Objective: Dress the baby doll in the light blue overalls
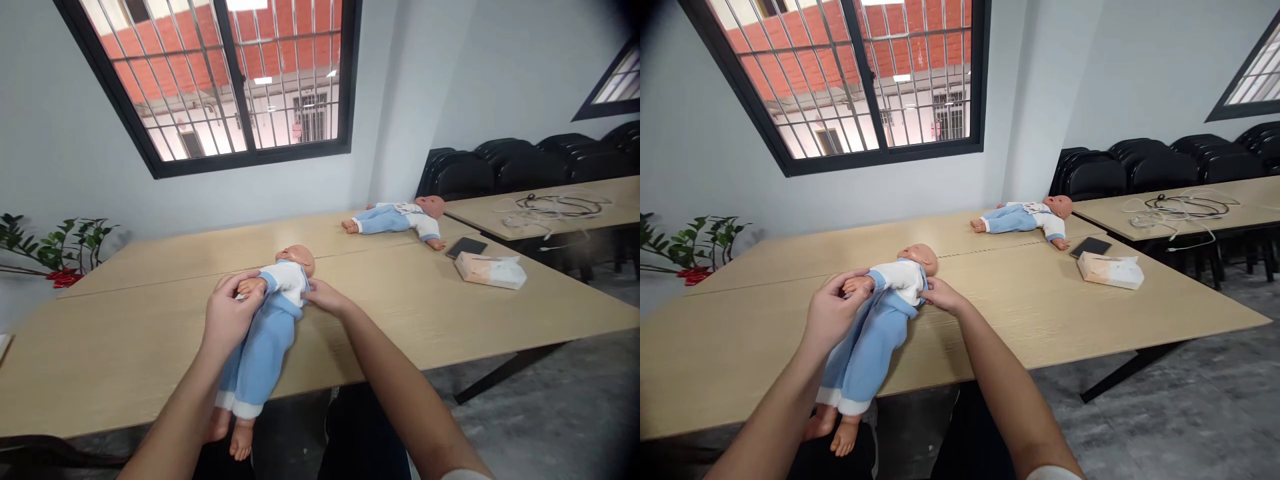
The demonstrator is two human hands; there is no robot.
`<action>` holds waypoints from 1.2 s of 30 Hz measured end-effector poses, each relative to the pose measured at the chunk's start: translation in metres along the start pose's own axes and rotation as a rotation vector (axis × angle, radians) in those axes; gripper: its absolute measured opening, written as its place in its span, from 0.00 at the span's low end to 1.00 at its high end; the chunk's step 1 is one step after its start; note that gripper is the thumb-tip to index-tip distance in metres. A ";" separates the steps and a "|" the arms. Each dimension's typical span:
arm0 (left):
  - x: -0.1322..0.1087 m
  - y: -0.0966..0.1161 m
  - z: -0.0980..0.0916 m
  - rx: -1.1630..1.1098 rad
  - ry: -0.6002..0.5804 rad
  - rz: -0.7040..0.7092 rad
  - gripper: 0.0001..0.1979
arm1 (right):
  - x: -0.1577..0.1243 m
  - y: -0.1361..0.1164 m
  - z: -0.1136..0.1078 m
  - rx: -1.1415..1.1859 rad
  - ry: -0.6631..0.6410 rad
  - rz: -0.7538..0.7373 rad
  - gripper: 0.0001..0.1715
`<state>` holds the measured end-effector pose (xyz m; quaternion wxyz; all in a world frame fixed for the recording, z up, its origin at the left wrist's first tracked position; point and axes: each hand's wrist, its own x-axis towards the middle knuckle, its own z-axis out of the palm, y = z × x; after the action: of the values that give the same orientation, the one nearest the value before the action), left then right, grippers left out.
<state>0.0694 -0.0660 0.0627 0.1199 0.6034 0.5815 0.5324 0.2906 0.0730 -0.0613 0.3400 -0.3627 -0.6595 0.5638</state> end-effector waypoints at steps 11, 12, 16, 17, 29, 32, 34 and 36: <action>-0.012 0.010 0.026 0.131 -0.006 0.175 0.13 | 0.001 -0.009 0.000 -0.386 0.292 0.089 0.19; -0.012 0.010 0.030 0.126 -0.015 0.178 0.13 | 0.001 -0.011 -0.001 -0.289 0.277 0.071 0.21; -0.010 0.008 0.039 0.104 -0.026 0.172 0.13 | -0.010 -0.019 -0.013 -0.145 0.357 0.058 0.21; -0.010 0.007 0.041 0.099 -0.020 0.168 0.13 | -0.015 -0.022 -0.016 -0.177 0.311 0.035 0.20; -0.006 0.001 0.034 0.081 -0.037 0.156 0.12 | -0.033 -0.018 -0.029 -0.458 0.078 -0.111 0.15; -0.006 0.000 0.036 0.085 -0.051 0.152 0.12 | -0.028 -0.012 -0.030 -0.545 0.172 -0.176 0.13; -0.006 -0.002 0.040 0.087 -0.058 0.159 0.12 | -0.025 -0.010 -0.022 -0.584 0.251 -0.229 0.12; -0.006 -0.004 0.046 0.083 -0.067 0.179 0.12 | -0.021 -0.007 -0.011 -0.608 0.364 -0.241 0.12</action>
<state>0.1049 -0.0483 0.0380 0.0660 0.6747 0.5427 0.4959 0.3098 0.0599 -0.0533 0.3925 -0.4612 -0.7635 0.2244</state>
